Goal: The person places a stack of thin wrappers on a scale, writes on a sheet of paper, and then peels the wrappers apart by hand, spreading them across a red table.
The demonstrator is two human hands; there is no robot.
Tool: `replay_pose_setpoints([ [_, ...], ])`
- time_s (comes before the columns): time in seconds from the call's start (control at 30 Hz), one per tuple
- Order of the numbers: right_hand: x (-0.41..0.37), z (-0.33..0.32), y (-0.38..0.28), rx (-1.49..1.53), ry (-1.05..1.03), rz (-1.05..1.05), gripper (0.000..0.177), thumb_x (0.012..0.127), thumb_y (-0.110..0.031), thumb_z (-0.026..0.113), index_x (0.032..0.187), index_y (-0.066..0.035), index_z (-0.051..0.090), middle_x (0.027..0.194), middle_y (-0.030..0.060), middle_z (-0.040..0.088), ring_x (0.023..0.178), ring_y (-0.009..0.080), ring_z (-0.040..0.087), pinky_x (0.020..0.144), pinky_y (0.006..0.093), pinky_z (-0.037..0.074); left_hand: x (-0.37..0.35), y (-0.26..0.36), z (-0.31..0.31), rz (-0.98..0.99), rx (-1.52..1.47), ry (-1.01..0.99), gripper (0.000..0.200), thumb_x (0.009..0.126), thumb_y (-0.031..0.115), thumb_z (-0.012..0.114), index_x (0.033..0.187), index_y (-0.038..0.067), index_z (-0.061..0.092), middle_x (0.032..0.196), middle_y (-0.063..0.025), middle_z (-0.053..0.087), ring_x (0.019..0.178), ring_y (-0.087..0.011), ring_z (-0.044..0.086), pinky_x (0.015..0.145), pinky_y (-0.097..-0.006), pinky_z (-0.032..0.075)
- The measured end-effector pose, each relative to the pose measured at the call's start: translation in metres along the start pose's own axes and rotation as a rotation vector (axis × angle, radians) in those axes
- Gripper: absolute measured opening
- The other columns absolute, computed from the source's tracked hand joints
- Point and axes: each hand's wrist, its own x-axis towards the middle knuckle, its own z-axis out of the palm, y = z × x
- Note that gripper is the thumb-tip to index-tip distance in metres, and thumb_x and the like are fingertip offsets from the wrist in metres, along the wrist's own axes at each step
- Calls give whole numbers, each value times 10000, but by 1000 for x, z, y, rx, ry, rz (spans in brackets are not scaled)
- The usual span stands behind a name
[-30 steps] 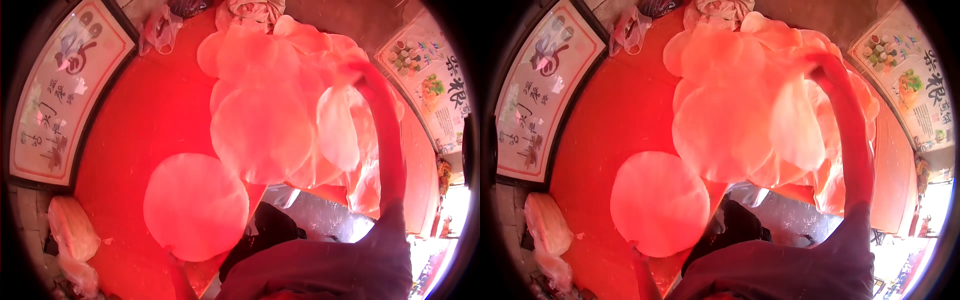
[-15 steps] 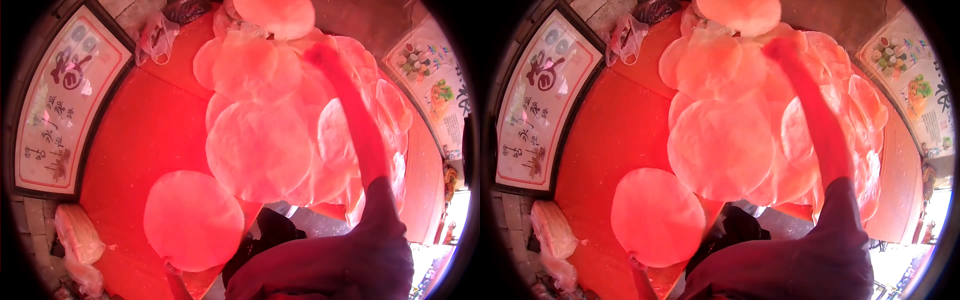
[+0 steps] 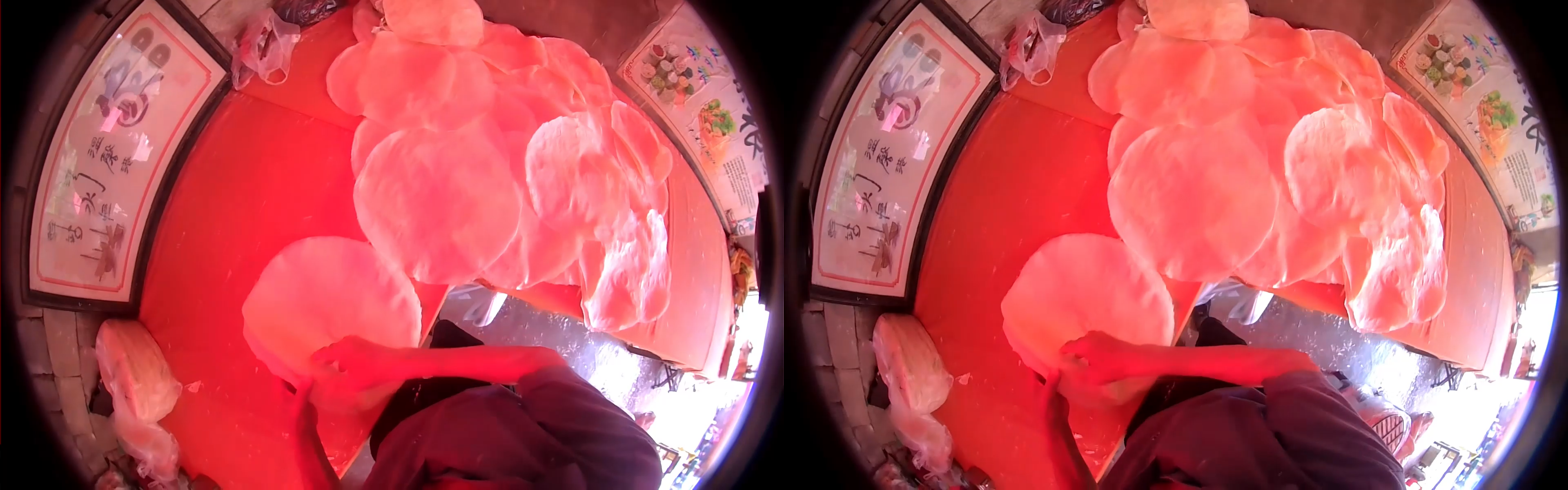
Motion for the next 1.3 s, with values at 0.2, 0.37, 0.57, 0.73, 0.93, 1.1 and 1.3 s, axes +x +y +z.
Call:
replay_pose_setpoints([
  [0.2,-3,10,-10,-354,373,-109,267,798,-138,653,1046,-42,660,796,142,648,804,256,643,708,334,483,-7,-22,-32,-86,-211,157,670,874,84,657,1449,19,319,1394,-113,445,1269,-241,444,1058,-378,363],
  [0.37,24,13,56,95,203,-315,250,793,-188,652,999,-51,687,818,178,651,815,293,644,713,392,496,-15,-18,-29,-171,-177,173,681,904,173,640,1462,13,285,1419,-138,421,1297,-260,427,1085,-395,356],
  [0.57,8,19,41,-363,409,-426,295,819,-240,705,1023,-28,687,881,146,682,809,248,661,716,361,511,11,-39,-46,-252,-175,69,664,926,233,625,1456,7,295,1421,-148,427,1304,-266,429,1093,-403,363],
  [0.73,6,-13,21,-117,197,55,265,815,-253,698,965,-34,704,741,74,675,693,102,606,617,295,488,-8,-17,-16,-60,-132,215,535,891,142,621,1371,8,427,1323,-106,532,1211,-230,513,1033,-366,415],
  [0.93,1,19,-2,-313,355,109,322,807,-259,681,1021,-18,687,708,124,639,628,208,603,609,340,474,-1,-29,-48,-104,-52,202,514,836,40,568,1338,33,458,1244,-90,561,1173,-208,528,981,-331,422],
  [1.1,10,28,7,-524,309,17,372,800,-319,704,1045,-40,689,774,156,678,705,271,666,641,363,516,1,-16,-27,-71,1,188,524,817,6,576,1328,27,460,1240,-88,561,1160,-206,537,954,-335,445],
  [1.3,5,38,-21,-658,349,-109,327,834,-283,674,1044,-32,687,771,136,684,705,278,666,652,337,532,2,-17,-26,-89,-34,155,541,803,-17,590,1325,21,455,1236,-87,561,1144,-210,551,934,-344,467],
])
